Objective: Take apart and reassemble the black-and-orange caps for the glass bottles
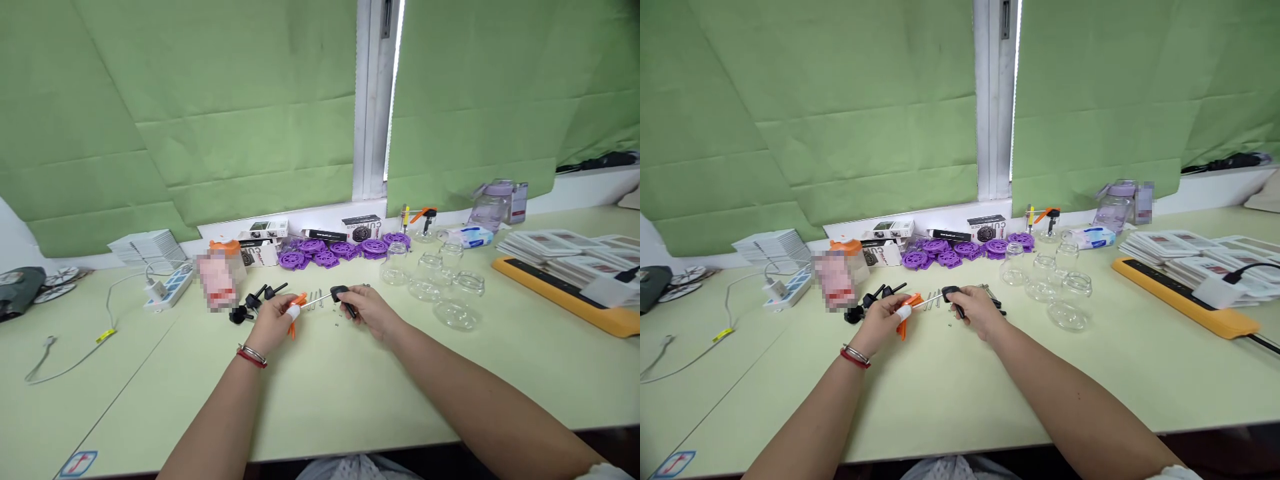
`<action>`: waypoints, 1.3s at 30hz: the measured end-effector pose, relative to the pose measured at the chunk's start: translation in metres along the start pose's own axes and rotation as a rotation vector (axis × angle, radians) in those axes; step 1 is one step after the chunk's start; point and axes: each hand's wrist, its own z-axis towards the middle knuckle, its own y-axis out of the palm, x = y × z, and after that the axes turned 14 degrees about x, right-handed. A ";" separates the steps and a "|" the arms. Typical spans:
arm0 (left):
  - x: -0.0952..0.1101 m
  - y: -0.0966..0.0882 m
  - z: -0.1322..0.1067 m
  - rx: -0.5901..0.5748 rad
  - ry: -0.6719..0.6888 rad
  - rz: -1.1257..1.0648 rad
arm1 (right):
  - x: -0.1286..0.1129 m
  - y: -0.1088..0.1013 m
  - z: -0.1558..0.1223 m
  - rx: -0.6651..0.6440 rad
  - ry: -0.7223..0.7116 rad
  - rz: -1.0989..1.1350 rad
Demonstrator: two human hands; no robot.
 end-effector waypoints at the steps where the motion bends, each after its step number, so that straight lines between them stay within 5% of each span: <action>1: -0.002 0.001 0.003 0.079 -0.002 0.107 | -0.001 -0.002 0.001 0.022 0.004 0.031; 5: -0.003 0.012 0.009 0.186 0.143 0.465 | -0.004 -0.008 0.004 0.068 0.012 0.080; 15: -0.001 0.027 0.008 0.059 0.224 0.910 | 0.001 -0.009 0.005 0.048 0.007 0.060; 19: -0.003 0.022 0.009 0.100 0.224 0.912 | 0.003 -0.008 0.005 0.040 -0.001 0.023; 24: 0.012 0.017 -0.004 0.287 0.375 0.757 | 0.002 -0.005 -0.001 0.018 -0.015 -0.028; 30: 0.041 0.025 -0.029 -0.030 0.553 0.564 | -0.003 0.003 -0.020 -0.252 -0.108 -0.020; 35: 0.054 0.002 -0.036 -0.060 0.464 0.379 | -0.011 0.006 -0.038 -0.366 -0.150 -0.078; 39: 0.034 -0.043 -0.034 0.167 0.184 0.421 | -0.009 -0.003 -0.047 -0.350 -0.232 -0.251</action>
